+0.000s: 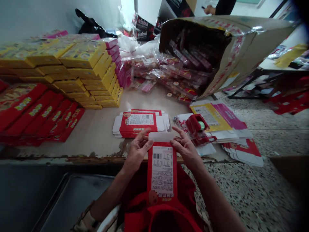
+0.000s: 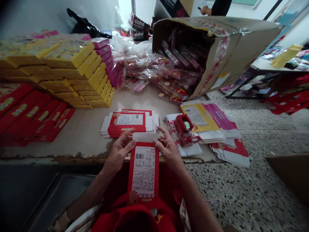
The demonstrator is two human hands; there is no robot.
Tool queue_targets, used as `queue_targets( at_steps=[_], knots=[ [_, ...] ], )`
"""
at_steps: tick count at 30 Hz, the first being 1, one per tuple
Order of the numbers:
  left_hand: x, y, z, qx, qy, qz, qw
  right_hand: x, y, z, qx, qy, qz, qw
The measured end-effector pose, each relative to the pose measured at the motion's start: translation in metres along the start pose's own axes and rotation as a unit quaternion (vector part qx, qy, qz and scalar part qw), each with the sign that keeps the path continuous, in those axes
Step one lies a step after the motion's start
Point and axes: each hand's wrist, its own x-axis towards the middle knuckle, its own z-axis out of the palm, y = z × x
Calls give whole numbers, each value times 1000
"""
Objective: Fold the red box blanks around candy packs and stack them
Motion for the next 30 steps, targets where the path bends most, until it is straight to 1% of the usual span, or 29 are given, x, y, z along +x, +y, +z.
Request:
queue_targets(
  at_steps=[2, 4, 5, 6, 8, 10, 13, 15, 17, 18, 20, 22, 23, 24, 25, 26, 27, 28, 29, 30],
  knots=[
    [0, 9, -5, 110, -34, 50, 992, -1, -6, -8, -28, -22, -11, 999],
    [-1, 18, -8, 184, -48, 88, 978, -6, -12, -10, -68, -22, -37, 997],
    [-1, 22, -7, 199, -46, 89, 975, -9, -16, -9, -85, -15, -50, 995],
    [-1, 26, -5, 203, -44, 76, 975, -10, -19, -7, -95, -6, -54, 994],
    [1, 31, 2, 188, -35, 25, 981, -11, -25, -2, -88, 26, -40, 995],
    [6, 36, 11, 163, -22, -14, 986, -9, -30, 2, -52, 61, -12, 997],
    [14, 43, 21, 136, -20, -25, 990, -4, -34, 0, 7, 71, 13, 997],
    [13, 45, 20, 138, -34, -24, 990, -4, -33, -5, 21, 60, 23, 998],
    [7, 41, 14, 142, -54, -23, 988, -9, -27, -9, 33, 45, 31, 998],
    [2, 37, 11, 135, -66, -28, 988, -14, -24, -10, 39, 32, 34, 998],
    [-9, 26, 7, 95, -86, -63, 990, -25, -18, -11, 45, -3, 31, 998],
    [-17, 17, 8, 54, -79, -108, 989, -37, -18, -14, 13, -45, 24, 999],
    [-19, 15, 11, 44, -61, -121, 990, -42, -21, -18, -17, -66, 22, 997],
    [-19, 15, 15, 42, -36, -125, 991, -46, -27, -26, -45, -72, 16, 996],
    [-16, 16, 19, 42, -11, -123, 991, -48, -34, -36, -70, -55, 5, 996],
    [-12, 20, 24, 42, 7, -118, 992, -48, -43, -50, -93, -7, -10, 996],
    [-6, 24, 29, 39, 16, -111, 993, -47, -51, -65, -118, 67, -29, 990],
    [-1, 30, 33, 35, 18, -98, 994, -44, -58, -83, -143, 157, -47, 976],
    [5, 35, 36, 33, 14, -82, 996, -39, -64, -100, -182, 231, -50, 954],
    [10, 41, 39, 34, 7, -62, 997, -33, -68, -115, -218, 256, -32, 941]
  ],
)
